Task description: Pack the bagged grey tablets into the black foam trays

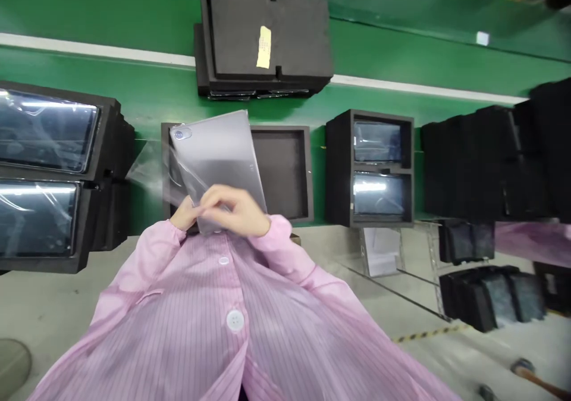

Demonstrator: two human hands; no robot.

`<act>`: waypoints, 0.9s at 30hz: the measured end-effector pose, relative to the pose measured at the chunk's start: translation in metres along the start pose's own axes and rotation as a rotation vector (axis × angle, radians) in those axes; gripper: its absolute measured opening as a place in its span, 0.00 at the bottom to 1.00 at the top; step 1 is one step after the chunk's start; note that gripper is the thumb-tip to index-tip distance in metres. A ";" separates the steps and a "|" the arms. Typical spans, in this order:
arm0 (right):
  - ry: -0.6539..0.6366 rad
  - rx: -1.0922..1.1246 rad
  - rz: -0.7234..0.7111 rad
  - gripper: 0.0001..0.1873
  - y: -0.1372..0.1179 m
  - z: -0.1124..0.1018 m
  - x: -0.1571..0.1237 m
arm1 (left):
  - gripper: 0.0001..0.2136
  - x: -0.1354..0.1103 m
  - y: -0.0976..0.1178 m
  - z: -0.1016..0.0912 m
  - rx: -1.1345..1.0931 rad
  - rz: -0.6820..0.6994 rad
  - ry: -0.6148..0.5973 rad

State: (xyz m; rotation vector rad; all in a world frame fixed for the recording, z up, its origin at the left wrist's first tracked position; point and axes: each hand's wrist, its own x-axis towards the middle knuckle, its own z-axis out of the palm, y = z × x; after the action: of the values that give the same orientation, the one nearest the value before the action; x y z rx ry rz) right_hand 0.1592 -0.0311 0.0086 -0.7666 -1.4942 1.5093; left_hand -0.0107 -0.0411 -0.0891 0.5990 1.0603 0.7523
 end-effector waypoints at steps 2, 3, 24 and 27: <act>0.349 -0.090 0.068 0.09 -0.002 -0.036 0.001 | 0.26 0.000 -0.002 0.002 -0.014 -0.006 -0.010; 0.497 -0.136 0.108 0.10 -0.001 -0.053 -0.002 | 0.27 0.000 -0.003 0.003 -0.020 -0.002 -0.009; 0.701 -0.150 0.693 0.28 -0.012 -0.128 -0.096 | 0.26 -0.012 0.011 -0.023 0.109 0.037 0.273; 0.866 -0.395 0.646 0.21 -0.040 -0.154 -0.112 | 0.29 -0.011 0.013 -0.023 0.038 0.042 0.312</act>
State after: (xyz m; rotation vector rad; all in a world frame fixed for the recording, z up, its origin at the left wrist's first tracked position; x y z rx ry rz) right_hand 0.3508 -0.0629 0.0175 -1.9770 -0.8906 1.0305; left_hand -0.0384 -0.0398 -0.0822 0.5480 1.3544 0.8827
